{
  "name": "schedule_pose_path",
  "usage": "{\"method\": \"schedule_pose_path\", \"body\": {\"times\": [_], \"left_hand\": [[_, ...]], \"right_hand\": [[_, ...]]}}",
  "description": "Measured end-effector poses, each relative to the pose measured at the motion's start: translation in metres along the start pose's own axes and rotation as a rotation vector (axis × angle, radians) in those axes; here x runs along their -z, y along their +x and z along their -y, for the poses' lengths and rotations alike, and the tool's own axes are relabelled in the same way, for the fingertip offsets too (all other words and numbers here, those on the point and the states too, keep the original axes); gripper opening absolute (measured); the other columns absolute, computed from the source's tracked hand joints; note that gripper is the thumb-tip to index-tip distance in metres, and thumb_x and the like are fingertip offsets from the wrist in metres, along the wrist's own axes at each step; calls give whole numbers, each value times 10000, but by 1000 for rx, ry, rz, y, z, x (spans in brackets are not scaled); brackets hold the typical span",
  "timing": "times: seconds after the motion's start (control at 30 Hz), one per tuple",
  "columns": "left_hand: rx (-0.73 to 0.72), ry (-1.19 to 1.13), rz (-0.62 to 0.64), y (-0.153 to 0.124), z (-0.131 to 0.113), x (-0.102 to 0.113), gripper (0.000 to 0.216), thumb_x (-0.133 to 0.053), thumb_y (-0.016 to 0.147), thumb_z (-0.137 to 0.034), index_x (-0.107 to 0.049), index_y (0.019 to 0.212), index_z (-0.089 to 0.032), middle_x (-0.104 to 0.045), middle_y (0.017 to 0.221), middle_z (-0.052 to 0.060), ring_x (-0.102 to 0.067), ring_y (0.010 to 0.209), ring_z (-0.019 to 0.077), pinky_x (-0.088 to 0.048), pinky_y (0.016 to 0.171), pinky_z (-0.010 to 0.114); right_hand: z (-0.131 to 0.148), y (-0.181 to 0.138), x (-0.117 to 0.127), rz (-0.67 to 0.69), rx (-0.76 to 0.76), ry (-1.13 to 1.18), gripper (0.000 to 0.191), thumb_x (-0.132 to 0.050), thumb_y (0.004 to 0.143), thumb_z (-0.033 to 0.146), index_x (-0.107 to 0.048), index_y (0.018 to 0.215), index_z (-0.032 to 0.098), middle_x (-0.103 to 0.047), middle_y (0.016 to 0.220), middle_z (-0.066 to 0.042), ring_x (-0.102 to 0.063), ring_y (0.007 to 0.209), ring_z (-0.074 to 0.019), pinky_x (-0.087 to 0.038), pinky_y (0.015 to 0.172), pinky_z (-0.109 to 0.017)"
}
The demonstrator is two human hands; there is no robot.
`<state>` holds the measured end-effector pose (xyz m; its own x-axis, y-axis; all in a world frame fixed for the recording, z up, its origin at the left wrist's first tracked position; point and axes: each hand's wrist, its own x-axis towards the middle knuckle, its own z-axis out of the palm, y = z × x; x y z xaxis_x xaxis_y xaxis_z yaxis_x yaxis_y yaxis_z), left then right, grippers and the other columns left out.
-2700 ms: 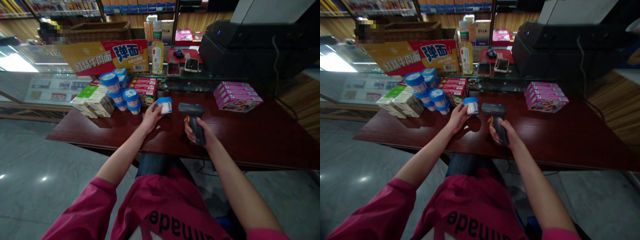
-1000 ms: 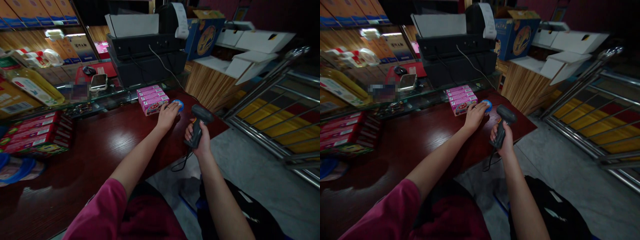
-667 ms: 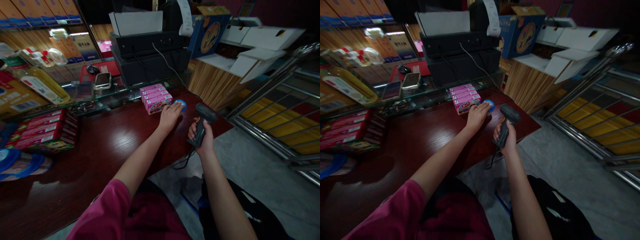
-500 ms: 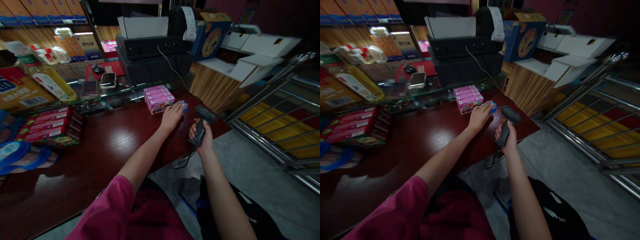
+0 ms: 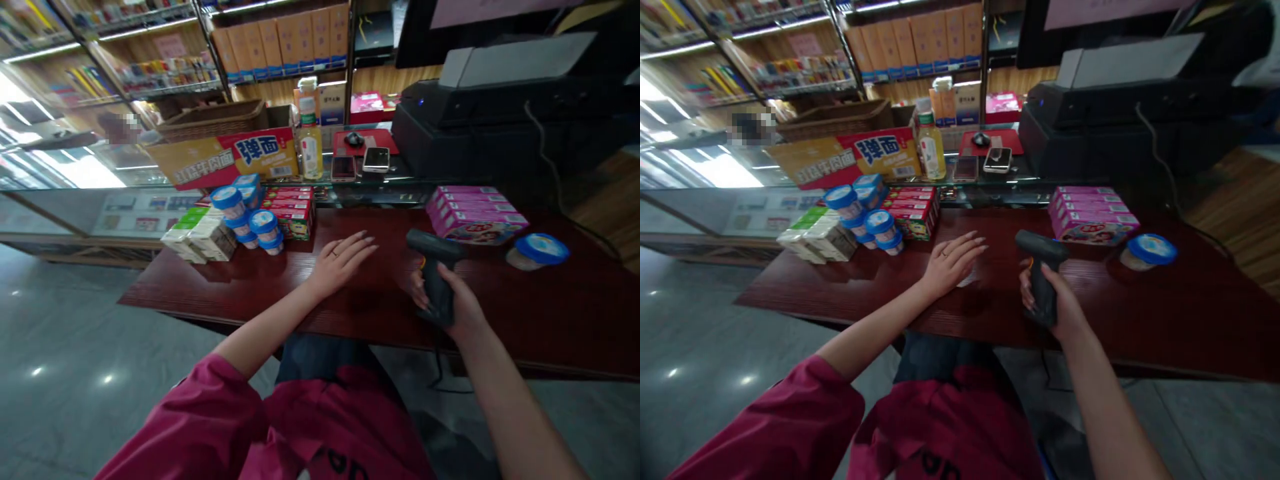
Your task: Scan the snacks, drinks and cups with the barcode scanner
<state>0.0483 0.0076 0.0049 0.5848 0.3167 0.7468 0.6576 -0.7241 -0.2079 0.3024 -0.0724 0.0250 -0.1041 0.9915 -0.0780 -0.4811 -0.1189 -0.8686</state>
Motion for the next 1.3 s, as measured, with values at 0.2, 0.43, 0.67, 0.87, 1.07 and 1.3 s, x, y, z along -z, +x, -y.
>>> {"method": "schedule_pose_path", "body": {"times": [0.2,0.43,0.67,0.87,1.07,1.3], "left_hand": [[526,243,-136,-87,84,71,537,-647,970,-440,-591,1457,-220,-614,1474,149,-505,1457,312,-265,1228,431],[868,166,-133,-82,106,78,665,-709,889,-582,-602,1443,-229,-445,1598,178,-350,1523,388,-214,1271,545],[688,-75,-190,-77,107,71,322,-505,1035,-488,-696,1167,-264,-512,1577,76,-368,1548,286,-285,1270,509],[582,-383,-133,-63,73,75,325,-501,1047,-430,-644,1312,-306,-462,1604,78,-253,1600,331,-300,1266,603],[286,-568,-15,-51,39,44,438,-523,1052,-287,-481,1482,-358,-253,1701,79,-381,1548,302,-373,1258,561],[212,-473,89,-48,36,40,725,-617,1006,-281,-255,1635,-269,-278,1647,176,-428,1512,323,-391,1263,497]], "right_hand": [[-42,37,-76,232,-118,-46,561,-733,858,553,-628,1267,184,-690,800,-41,-477,472,-103,-356,413,-219],[-55,31,-91,298,-111,-167,456,-728,873,551,-698,1102,158,-718,803,-74,-510,503,-111,-377,434,-226],[-57,30,-87,241,-71,-82,380,-741,844,511,-676,1029,185,-623,708,-2,-466,458,-95,-345,400,-217],[-53,23,-86,257,-71,-56,424,-760,810,522,-659,1049,187,-606,715,2,-471,470,-103,-358,395,-218],[-45,4,-69,197,-88,-79,397,-766,807,498,-648,1018,183,-582,698,11,-457,436,-94,-333,349,-204],[-48,-2,-62,181,-85,-67,365,-743,840,482,-649,1028,183,-604,709,3,-481,437,-98,-352,337,-195]]}}
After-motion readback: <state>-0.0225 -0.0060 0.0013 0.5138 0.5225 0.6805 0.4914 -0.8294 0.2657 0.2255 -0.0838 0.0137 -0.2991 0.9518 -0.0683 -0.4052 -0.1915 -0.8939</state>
